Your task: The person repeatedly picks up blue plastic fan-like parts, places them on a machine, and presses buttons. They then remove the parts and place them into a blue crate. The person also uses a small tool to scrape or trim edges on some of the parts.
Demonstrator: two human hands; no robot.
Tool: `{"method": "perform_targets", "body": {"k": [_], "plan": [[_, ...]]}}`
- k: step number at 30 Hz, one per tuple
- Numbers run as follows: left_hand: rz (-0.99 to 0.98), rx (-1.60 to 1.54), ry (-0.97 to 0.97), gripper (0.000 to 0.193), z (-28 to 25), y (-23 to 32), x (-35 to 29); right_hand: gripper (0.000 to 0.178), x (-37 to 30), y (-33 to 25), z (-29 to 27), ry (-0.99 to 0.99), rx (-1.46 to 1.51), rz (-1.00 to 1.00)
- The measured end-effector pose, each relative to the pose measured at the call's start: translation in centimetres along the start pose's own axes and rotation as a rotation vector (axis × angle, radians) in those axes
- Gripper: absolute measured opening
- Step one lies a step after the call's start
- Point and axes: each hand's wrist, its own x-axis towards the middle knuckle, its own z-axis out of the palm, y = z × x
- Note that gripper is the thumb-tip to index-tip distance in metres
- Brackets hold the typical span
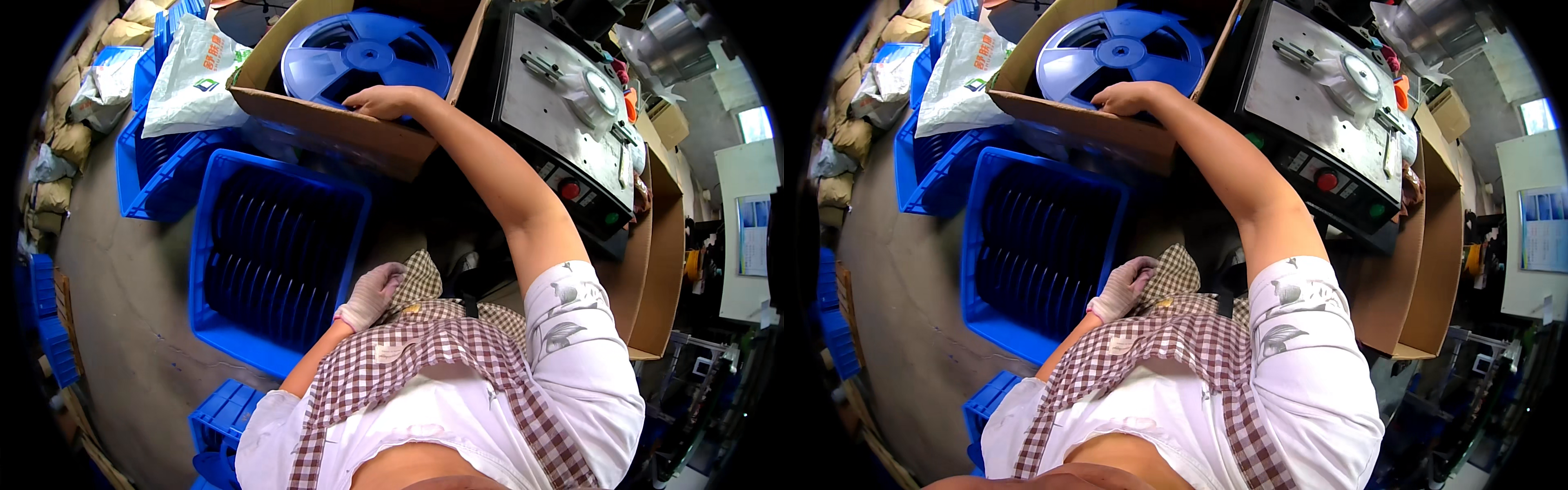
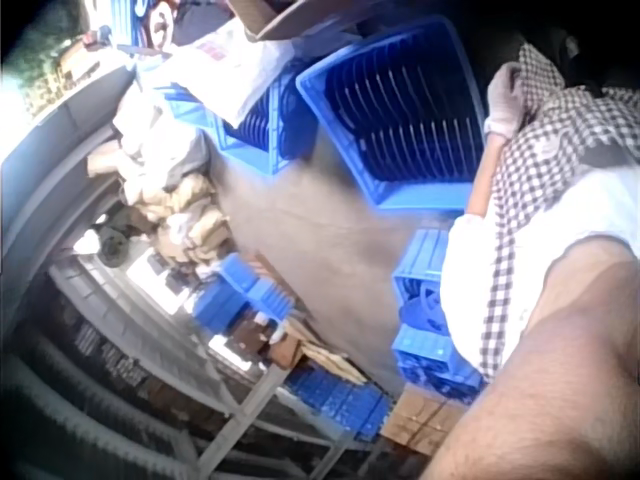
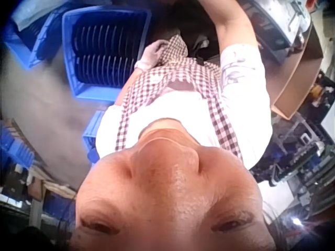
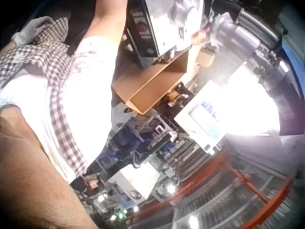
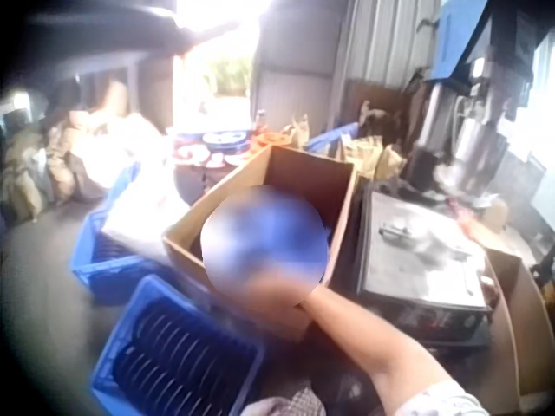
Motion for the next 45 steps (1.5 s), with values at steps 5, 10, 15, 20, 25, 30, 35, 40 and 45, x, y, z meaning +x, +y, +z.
{"method": "perform_targets", "body": {"k": [5,10,15,20,25,30,35,40,45], "plan": [[0.038,0.042,0.004,0.022,0.3,0.2,-0.6,0.048,1.2,-1.5,-0.2,-0.213,-0.065,0.223],[-0.054,0.006,0.037,0.021,0.3,-0.5,-0.6,0.042,3.0,0.4,0.7,-0.289,-0.159,0.315],[-0.119,-0.103,0.159,0.022,0.7,-2.2,0.6,0.039,5.7,4.1,2.4,-0.414,-0.323,0.126],[-0.257,-0.254,0.167,0.024,-0.2,-2.3,2.2,0.040,9.7,7.3,3.9,-0.480,-0.598,-0.035],[-0.324,-0.348,0.192,0.024,-0.7,-2.7,3.0,0.043,9.7,6.5,-0.1,-0.324,-0.668,0.053],[-0.364,-0.463,0.210,0.023,-0.6,-2.8,2.9,0.043,9.4,6.9,0.2,-0.317,-0.674,-0.049],[-0.351,-0.434,0.187,0.023,-0.6,-2.6,3.1,0.034,9.3,5.7,2.7,-0.379,-0.471,-0.132],[-0.327,-0.400,0.166,0.023,-0.7,-2.3,2.6,0.032,7.4,5.0,1.8,-0.273,-0.618,-0.193],[-0.273,-0.295,0.142,0.023,-0.1,-2.7,2.3,0.031,1.5,0.1,-1.1,0.006,-0.283,-0.112]]}}
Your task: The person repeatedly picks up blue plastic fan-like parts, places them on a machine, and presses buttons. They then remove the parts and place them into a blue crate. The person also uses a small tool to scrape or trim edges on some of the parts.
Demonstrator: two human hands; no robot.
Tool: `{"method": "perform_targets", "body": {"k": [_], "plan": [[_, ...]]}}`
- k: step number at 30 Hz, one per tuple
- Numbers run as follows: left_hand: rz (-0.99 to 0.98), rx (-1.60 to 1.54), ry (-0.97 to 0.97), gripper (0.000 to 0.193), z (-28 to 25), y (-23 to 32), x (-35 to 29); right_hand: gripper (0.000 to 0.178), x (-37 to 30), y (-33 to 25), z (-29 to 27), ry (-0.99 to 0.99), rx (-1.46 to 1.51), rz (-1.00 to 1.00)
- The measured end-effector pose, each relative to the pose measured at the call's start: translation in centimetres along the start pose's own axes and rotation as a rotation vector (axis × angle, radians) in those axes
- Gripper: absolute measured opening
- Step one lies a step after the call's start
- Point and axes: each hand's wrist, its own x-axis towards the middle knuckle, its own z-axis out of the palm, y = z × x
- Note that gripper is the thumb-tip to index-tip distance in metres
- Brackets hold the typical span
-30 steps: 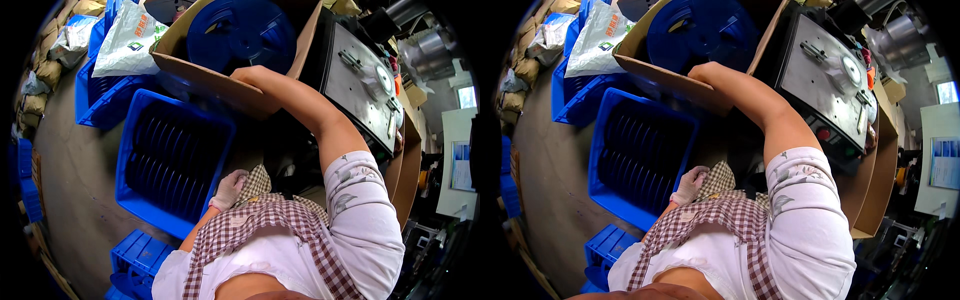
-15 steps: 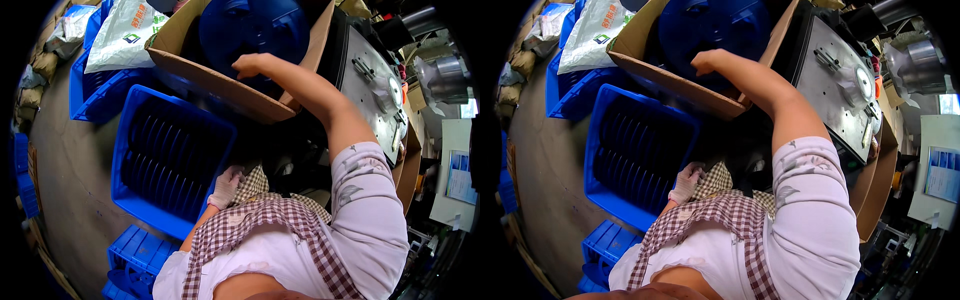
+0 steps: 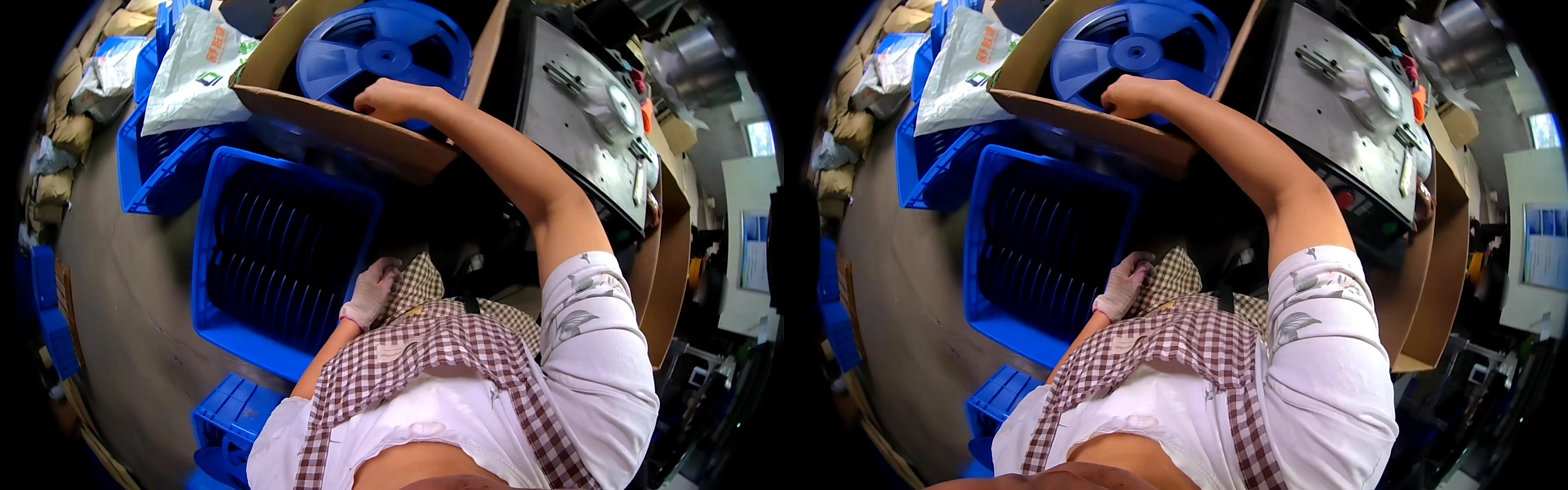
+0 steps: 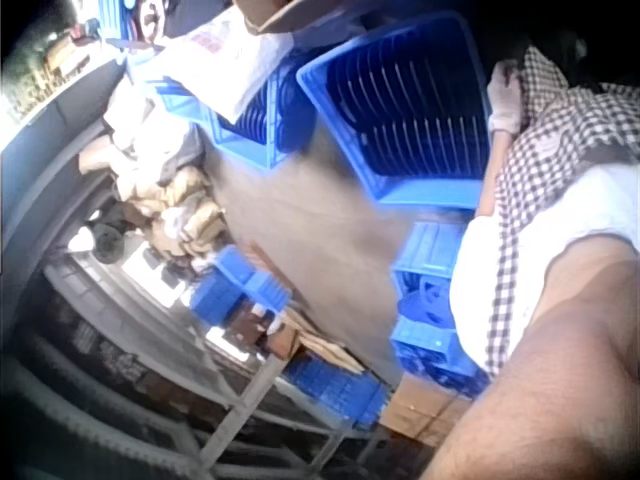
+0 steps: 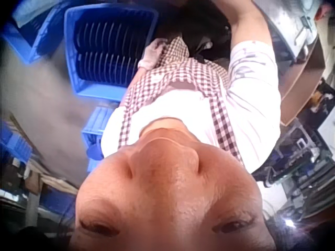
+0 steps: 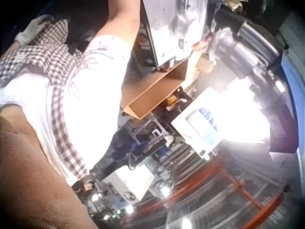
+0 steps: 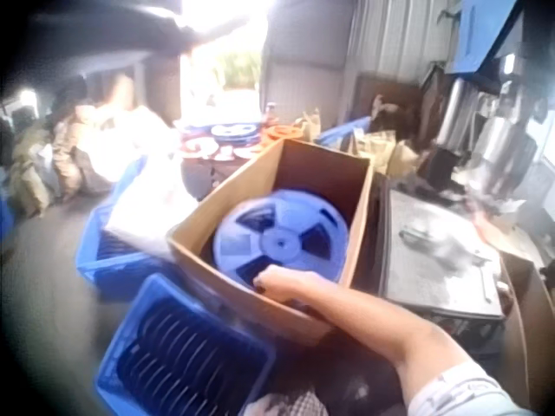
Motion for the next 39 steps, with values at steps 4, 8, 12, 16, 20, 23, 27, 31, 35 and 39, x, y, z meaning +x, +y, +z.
{"method": "perform_targets", "body": {"k": [4,8,12,16,20,23,27,31,35,39], "plan": [[0.116,0.175,-0.061,0.023,0.0,0.7,-0.6,0.029,-3.4,0.1,0.2,0.276,0.026,-0.033],[0.184,0.310,-0.130,0.020,0.6,1.5,0.0,0.026,-10.0,-4.5,0.8,0.890,0.223,-0.171],[0.215,0.132,-0.292,0.019,0.9,-3.1,2.0,0.017,-20.2,-9.4,5.9,1.092,0.510,-0.084],[0.189,0.297,-0.465,0.022,0.1,-4.1,3.2,0.020,-28.2,-13.9,14.0,1.062,0.616,0.251],[0.103,0.540,-0.604,0.024,4.9,-2.0,1.0,0.023,-35.2,-20.4,19.5,1.036,0.810,0.414],[-0.207,0.248,-0.693,0.030,9.2,0.0,-2.0,0.025,-38.9,-23.2,20.8,1.103,0.829,0.474],[-0.633,-0.028,-0.789,0.036,18.8,7.3,-13.8,0.024,-44.3,-26.7,21.2,1.204,0.764,0.521],[-0.355,0.311,-0.975,0.034,21.5,5.1,-10.7,0.022,-51.9,-31.0,17.8,1.524,1.001,0.207],[-0.087,0.609,-1.052,0.033,23.8,4.1,-8.6,0.025,-58.7,-40.0,13.5,1.784,0.741,-0.554],[-0.001,0.727,-0.988,0.031,23.8,3.4,-9.6,0.035,-62.2,-42.5,12.5,1.939,0.430,-0.824]]}}
